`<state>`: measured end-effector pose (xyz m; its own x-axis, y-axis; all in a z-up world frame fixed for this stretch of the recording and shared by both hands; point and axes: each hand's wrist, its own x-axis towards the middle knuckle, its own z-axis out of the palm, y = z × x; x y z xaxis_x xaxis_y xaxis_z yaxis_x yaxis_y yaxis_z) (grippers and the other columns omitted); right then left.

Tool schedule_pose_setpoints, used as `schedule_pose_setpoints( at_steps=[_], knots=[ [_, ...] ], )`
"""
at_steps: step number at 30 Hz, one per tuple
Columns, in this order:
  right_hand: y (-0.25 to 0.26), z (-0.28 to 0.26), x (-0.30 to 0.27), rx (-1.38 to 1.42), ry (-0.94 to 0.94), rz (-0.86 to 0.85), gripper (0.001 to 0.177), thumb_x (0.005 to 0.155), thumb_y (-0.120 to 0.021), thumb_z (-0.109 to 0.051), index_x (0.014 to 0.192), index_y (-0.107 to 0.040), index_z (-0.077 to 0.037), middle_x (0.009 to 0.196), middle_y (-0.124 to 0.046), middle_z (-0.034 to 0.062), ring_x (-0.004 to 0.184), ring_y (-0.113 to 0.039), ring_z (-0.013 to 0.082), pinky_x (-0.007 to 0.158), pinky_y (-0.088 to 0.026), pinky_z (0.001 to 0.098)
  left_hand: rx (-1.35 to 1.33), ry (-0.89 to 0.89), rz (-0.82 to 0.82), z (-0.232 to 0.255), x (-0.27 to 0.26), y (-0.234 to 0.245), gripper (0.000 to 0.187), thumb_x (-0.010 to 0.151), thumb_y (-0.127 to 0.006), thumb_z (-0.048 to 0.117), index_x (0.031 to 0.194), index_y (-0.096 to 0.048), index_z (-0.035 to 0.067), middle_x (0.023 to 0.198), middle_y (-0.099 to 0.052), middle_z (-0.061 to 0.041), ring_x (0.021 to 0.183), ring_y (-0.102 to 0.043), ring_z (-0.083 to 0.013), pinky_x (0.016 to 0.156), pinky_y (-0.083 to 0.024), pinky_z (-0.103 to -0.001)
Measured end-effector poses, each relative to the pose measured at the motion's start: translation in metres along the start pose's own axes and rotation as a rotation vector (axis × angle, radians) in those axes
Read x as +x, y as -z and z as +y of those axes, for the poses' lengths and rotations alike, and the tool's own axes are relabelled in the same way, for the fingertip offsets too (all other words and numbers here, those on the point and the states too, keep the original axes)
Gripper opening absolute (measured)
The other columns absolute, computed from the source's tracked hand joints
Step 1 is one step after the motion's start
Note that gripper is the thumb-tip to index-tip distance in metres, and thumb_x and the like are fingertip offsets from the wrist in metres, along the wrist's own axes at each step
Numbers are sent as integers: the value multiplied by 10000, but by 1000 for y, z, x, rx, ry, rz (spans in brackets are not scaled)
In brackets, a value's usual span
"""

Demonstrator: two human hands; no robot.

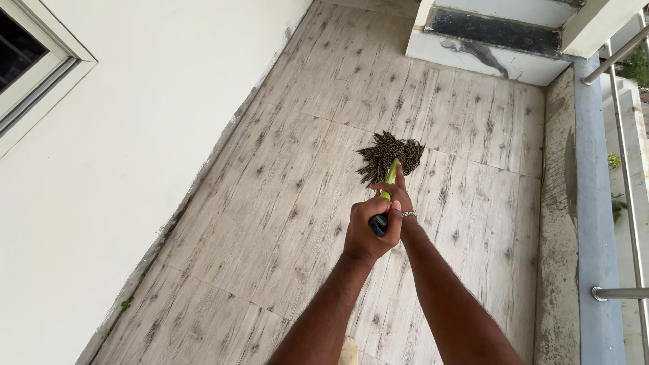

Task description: The person mops a tiled balcony floor using a string mop with a green handle. They move the mop back and forth along the length of the balcony, covering the area near the wall and the railing.

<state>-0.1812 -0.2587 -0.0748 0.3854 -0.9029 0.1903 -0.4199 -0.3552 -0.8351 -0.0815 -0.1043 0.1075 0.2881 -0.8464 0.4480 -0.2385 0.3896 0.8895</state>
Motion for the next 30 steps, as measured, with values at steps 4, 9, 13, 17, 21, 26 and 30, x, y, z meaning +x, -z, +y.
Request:
schedule_pose_setpoints(
  at_steps=[4,9,13,17,21,26,30],
  knots=[
    [-9,-41,-46,76,-276,-22,328,838,-595,126,1089,-745,-23,1730,-46,68,1184,-613,286,810,-599,292,6,-11,-35,24,-41,17,335,935,-634,72,654,-455,37,575,-520,-73,487,-489,-154,486,-407,-312],
    [-34,-84,-117,227,-175,41,308,833,-600,146,1063,-760,19,1736,-93,73,1098,-611,214,777,-597,287,25,0,-57,67,-99,53,333,922,-633,71,639,-458,47,562,-524,-74,472,-508,-170,473,-417,-315],
    [-67,-130,-198,317,-154,75,346,816,-599,140,1102,-742,7,1710,-120,84,922,-590,165,711,-577,288,65,-35,-45,109,-162,98,350,916,-642,69,631,-439,50,558,-516,-81,464,-512,-195,473,-423,-329],
    [-110,-182,-288,999,-325,34,771,951,-697,77,1533,-569,-412,1322,-445,474,741,-611,187,613,-544,303,113,-10,-58,153,-238,154,353,910,-655,62,636,-432,45,586,-516,-102,501,-525,-247,493,-428,-363],
    [-142,-226,-347,-5,-6,125,307,805,-703,94,1075,-762,-40,1560,-399,218,906,-659,162,731,-542,256,121,-121,-63,179,-300,196,289,875,-646,29,665,-448,44,643,-529,-118,602,-543,-285,569,-461,-390],
    [-153,-246,-348,288,-131,28,275,811,-619,109,1030,-747,1,1654,-209,148,967,-654,134,702,-575,251,153,-165,-37,170,-311,209,302,876,-648,37,653,-445,61,643,-547,-101,607,-549,-276,591,-470,-390],
    [-140,-235,-311,609,-236,-67,380,883,-609,82,1180,-679,-145,1647,-270,204,828,-629,154,694,-556,247,152,-171,27,149,-269,203,302,873,-659,50,654,-450,57,621,-544,-96,577,-547,-275,556,-449,-390]
  ],
)
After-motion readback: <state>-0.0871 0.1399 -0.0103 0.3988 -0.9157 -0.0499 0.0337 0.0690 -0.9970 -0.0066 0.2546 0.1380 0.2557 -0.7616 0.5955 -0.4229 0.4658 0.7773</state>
